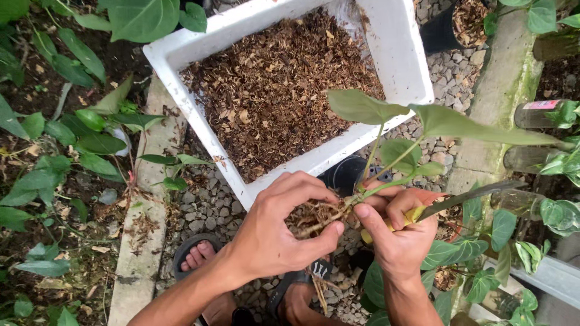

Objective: The person removes a plant from a black nursery pot, shakes off excess soil, and uses a knife to trim the roots. The person then separates the plant into two smaller sections and places them aside.

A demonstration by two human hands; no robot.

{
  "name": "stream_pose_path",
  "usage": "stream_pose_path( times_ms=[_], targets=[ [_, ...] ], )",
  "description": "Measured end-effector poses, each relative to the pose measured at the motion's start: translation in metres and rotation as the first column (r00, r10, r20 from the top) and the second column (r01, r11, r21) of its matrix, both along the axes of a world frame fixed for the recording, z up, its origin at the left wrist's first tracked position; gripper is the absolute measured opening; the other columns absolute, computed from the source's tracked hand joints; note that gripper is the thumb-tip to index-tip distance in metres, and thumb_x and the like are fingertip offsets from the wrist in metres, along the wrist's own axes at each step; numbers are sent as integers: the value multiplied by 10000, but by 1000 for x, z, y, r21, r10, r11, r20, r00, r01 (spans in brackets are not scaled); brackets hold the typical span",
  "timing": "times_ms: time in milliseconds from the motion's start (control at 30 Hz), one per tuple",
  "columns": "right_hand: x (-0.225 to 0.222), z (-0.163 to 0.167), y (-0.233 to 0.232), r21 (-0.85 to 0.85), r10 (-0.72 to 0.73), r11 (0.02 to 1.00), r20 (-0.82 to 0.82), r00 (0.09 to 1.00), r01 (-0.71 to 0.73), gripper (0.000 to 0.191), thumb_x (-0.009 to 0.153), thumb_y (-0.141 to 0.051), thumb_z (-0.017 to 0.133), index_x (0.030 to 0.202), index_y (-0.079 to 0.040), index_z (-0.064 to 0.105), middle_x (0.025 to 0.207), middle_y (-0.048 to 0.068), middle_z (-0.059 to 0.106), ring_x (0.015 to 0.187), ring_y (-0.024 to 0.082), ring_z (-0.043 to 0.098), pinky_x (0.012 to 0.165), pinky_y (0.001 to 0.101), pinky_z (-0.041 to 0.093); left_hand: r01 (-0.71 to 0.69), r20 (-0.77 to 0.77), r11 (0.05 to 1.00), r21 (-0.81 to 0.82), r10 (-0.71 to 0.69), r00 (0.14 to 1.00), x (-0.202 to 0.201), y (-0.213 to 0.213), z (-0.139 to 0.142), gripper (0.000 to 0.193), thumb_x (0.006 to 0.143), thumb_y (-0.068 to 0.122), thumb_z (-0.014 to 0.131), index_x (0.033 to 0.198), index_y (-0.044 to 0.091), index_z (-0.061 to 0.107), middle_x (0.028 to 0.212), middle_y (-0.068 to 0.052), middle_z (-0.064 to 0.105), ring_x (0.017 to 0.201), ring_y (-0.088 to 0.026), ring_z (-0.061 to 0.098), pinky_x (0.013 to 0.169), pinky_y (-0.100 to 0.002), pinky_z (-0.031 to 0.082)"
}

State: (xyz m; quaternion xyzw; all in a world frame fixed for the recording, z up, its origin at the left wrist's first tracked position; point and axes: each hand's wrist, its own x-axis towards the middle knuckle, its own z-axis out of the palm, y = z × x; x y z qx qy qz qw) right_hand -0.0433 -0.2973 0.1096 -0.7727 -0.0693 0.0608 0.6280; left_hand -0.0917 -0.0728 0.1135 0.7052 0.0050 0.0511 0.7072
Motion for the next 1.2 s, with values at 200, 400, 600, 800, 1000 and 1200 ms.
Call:
stream_pose_path(
  times_ms=[200,400,600,800,1000,1200],
  targets=[
    [1,4,-4,-39,74,997,17,997,-73,437,856,88,779,783,-116,400,836,183,704,934,220,678,1134,345,574,33,-6,996,-83,-34,999,-2,-1,-11,284,818,167,790,1066,36,740,1005,-88,756,949,-217,737,882,-335,577],
    [-1,11,-7,70,178,983,-125,976,-171,389,792,126,744,861,-74,417,1255,288,628,1076,262,710,861,361,625,27,-36,998,-65,-29,999,-4,1,-8,292,804,223,799,1023,35,756,948,-101,769,881,-228,743,826,-341,575],
    [-1,11,-10,73,214,975,-65,975,-210,356,866,138,693,878,-75,408,1284,345,656,1138,286,722,955,352,617,93,-56,996,3,-93,994,0,9,7,278,832,275,783,1009,61,766,931,-85,791,850,-226,756,879,-386,560],
    [-5,7,-7,-85,150,985,-29,988,-152,365,840,166,708,839,-47,412,1180,362,673,1019,247,734,884,333,628,-131,176,972,194,97,980,-2,16,29,441,738,271,782,1059,-14,676,1033,-175,718,962,-351,698,913,-456,504],
    [-5,9,-3,-50,184,981,-26,983,-185,374,875,159,688,821,-61,390,1167,351,705,1020,228,746,858,308,639,92,-79,992,91,-84,993,5,11,14,392,792,231,788,1117,20,728,935,-127,749,841,-274,749,785,-368,598],
    [-9,10,-1,-141,198,971,23,980,-193,394,867,144,716,801,-62,386,1133,330,722,976,199,748,810,286,638,108,-87,994,-8,-108,990,4,8,2,357,772,180,787,1075,2,719,900,-114,753,778,-214,783,693,-322,600]
  ],
)
